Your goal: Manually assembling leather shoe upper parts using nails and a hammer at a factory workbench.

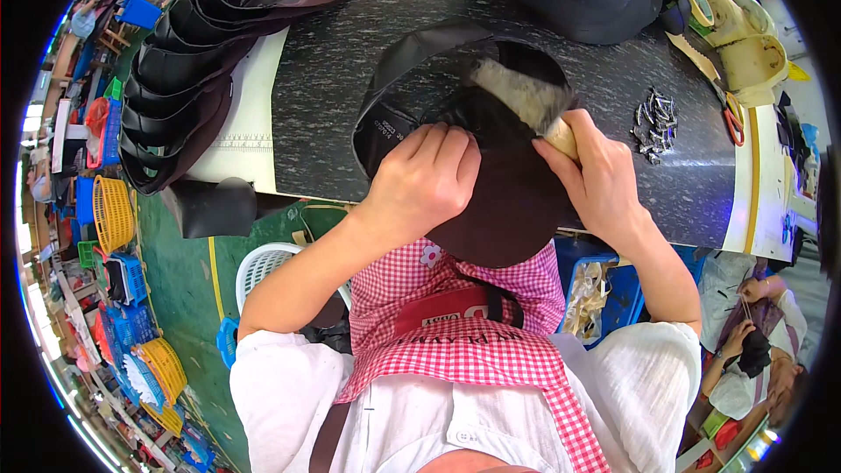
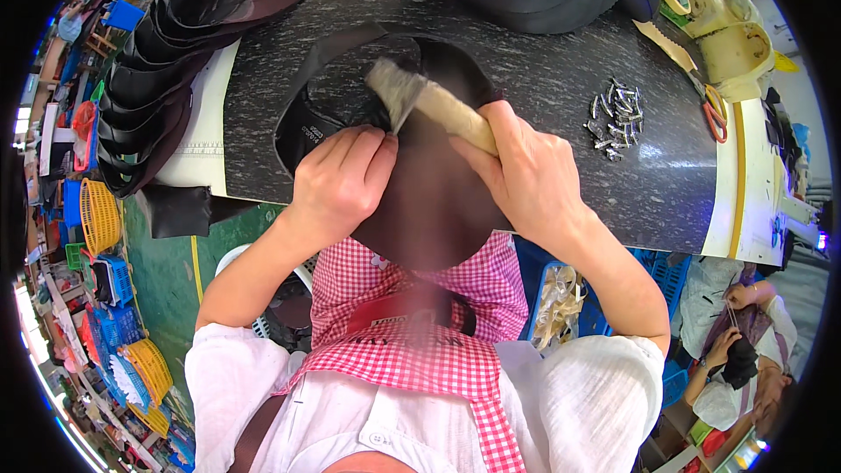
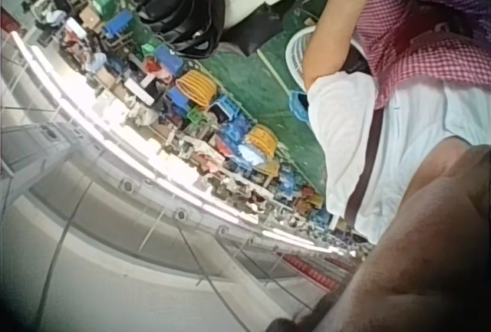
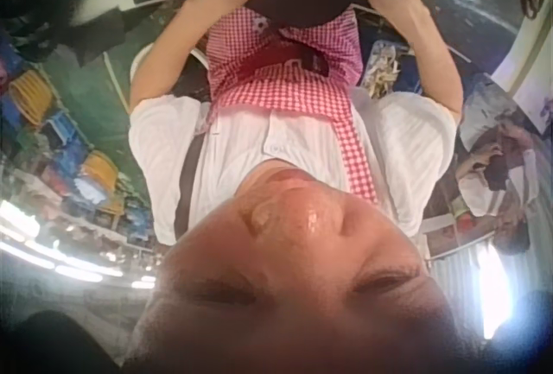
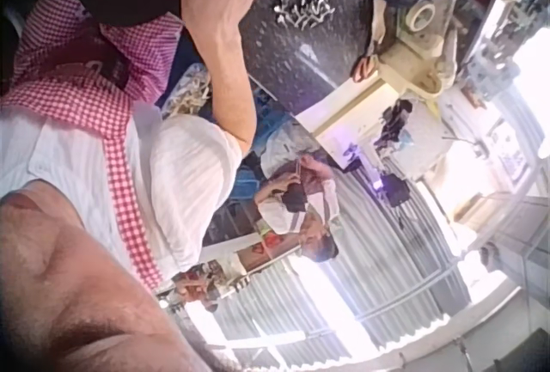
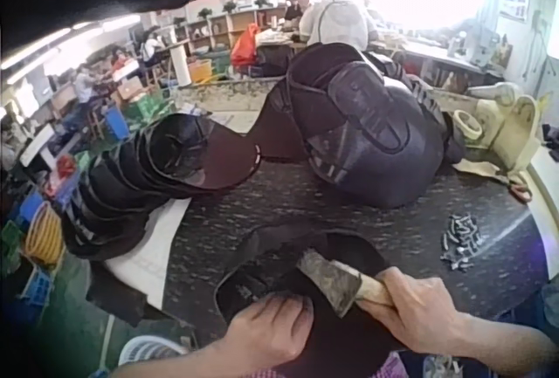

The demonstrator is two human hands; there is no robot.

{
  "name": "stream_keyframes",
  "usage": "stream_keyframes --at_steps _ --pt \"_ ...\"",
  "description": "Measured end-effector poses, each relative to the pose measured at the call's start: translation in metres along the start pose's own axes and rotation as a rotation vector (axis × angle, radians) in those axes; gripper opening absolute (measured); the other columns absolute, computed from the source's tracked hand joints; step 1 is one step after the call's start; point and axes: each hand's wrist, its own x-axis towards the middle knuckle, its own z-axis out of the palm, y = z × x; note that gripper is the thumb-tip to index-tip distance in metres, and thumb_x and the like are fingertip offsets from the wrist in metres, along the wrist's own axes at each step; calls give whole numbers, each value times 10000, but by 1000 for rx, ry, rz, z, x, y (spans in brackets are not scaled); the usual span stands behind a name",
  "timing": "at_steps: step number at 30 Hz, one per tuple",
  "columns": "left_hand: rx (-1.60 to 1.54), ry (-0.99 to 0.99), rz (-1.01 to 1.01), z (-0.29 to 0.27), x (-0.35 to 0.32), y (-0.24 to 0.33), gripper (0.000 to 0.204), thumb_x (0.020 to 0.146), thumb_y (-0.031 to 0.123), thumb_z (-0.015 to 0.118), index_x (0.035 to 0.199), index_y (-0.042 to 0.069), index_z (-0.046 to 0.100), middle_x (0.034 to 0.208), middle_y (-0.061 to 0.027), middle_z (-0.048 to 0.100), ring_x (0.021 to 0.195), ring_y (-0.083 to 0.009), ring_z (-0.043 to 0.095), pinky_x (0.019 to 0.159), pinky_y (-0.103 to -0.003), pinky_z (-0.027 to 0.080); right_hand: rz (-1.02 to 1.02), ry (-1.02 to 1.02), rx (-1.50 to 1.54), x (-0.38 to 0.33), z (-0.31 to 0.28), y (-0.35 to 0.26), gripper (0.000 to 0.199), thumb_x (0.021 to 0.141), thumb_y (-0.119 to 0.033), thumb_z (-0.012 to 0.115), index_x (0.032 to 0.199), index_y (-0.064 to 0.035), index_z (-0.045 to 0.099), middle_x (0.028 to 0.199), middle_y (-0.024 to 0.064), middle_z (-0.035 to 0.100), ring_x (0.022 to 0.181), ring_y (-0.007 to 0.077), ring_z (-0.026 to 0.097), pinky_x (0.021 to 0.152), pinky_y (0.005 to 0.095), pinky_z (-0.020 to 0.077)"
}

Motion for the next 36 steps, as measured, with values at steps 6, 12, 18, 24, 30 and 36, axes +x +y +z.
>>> stream_keyframes --at_steps 6,12,18,24,30,36 --pt "16 49 7 -1 0 5 239 657 94 626 856 -37 635 855 -134 605 802 -255 648 740 -311 562 -104 86 -34 -3 -2 -4 268 869 -214 706 986 -36 544 736 140 636 642 318 653 548 389 498" --pt "33 1 24 -3 4 13 293 663 94 634 930 -26 646 918 -140 611 856 -260 655 686 -304 565 -112 157 -6 -8 0 -1 276 862 -193 715 1008 -31 546 761 156 649 657 314 663 566 380 509" --pt "13 -9 27 -4 1 8 296 660 118 637 929 -4 648 912 -118 602 835 -237 635 682 -296 555 257 77 400 -1 -7 -9 186 945 -154 615 1028 -10 529 679 102 597 571 195 613 545 325 469" --pt "-162 90 91 -6 -6 9 290 654 136 644 918 18 665 886 -92 613 760 -210 610 660 -294 539 8 -67 135 -12 -20 -8 213 935 -155 620 1046 -15 506 714 184 607 653 364 639 567 413 474" --pt "-161 74 266 -9 -17 2 275 661 164 624 893 21 665 807 -57 592 748 -175 594 663 -268 513 100 -130 174 -15 -26 -10 249 909 -170 653 1026 -15 496 718 223 605 677 421 631 557 442 464" --pt "-297 88 473 -26 -34 -16 272 640 156 659 883 35 674 818 -58 611 739 -180 609 664 -270 520 -84 -137 75 -50 -28 13 266 889 -177 677 950 -2 486 714 202 609 650 416 623 551 447 473"
